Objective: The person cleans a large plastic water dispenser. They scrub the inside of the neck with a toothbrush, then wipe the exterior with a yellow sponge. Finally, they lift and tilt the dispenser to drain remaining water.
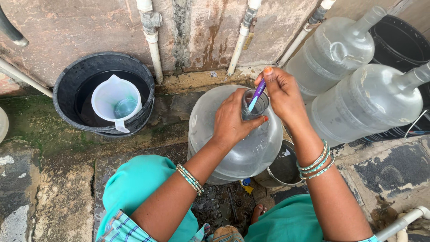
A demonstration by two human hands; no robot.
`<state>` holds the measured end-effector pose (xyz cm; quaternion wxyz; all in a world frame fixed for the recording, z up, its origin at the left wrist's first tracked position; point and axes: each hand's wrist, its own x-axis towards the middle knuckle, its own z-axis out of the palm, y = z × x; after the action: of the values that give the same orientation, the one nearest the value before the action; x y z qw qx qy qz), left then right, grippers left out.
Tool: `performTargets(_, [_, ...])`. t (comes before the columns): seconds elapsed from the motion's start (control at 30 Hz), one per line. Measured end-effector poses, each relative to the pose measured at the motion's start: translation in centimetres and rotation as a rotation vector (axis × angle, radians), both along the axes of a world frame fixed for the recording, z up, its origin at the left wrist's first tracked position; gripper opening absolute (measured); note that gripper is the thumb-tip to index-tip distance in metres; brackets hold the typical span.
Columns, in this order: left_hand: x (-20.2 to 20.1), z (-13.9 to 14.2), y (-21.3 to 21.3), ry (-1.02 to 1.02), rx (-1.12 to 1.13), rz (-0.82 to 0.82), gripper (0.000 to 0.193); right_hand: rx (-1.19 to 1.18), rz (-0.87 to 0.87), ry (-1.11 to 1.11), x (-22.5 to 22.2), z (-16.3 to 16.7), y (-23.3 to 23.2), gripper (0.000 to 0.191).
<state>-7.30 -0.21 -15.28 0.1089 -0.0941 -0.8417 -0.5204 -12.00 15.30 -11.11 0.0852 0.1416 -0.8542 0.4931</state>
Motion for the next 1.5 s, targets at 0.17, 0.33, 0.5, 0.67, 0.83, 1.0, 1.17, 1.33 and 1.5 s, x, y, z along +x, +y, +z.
performTargets(0.17, [-2.1,-0.6,-1.0,-0.034,0.033,-0.194,0.084,0.031,0.099,0.023,0.8,1.7,-0.5,0.041])
performTargets(0.33, [-4.4,-2.5,-0.8,-0.02,0.338,-0.45,0.097,0.148,0.011,0.024,1.8,2.6,-0.7,0.037])
performTargets(0.5, [-5.7,-4.6,0.4,-0.165,0.498,-0.608,0.1,0.165,-0.059,0.102,2.3,3.2,-1.5,0.036])
performTargets(0.67, [-5.6,-4.8,0.3,-0.403,0.473,-0.491,0.103,0.051,-0.157,0.295,4.8,7.6,-0.5,0.035])
performTargets(0.83, [-5.2,-3.6,-0.2,-0.493,0.424,-0.518,0.094,0.12,-0.127,0.444,6.3,8.1,-0.5,0.031])
performTargets(1.0, [-4.9,-2.9,-1.5,-0.239,-0.148,-0.402,0.094,0.222,-0.123,0.144,3.4,3.6,-2.1,0.028])
performTargets(1.17, [-4.1,-2.6,-2.8,-0.374,-0.554,-0.387,0.106,0.06,-0.043,0.312,4.0,5.8,0.1,0.029])
performTargets(1.33, [-3.8,-2.1,-3.0,-0.388,-0.59,-0.376,0.112,0.063,-0.083,0.448,6.2,8.9,1.4,0.032])
performTargets(1.5, [-3.5,-1.5,-3.0,-0.379,-0.596,-0.359,0.114,0.249,-0.1,0.197,3.7,5.4,-1.8,0.027])
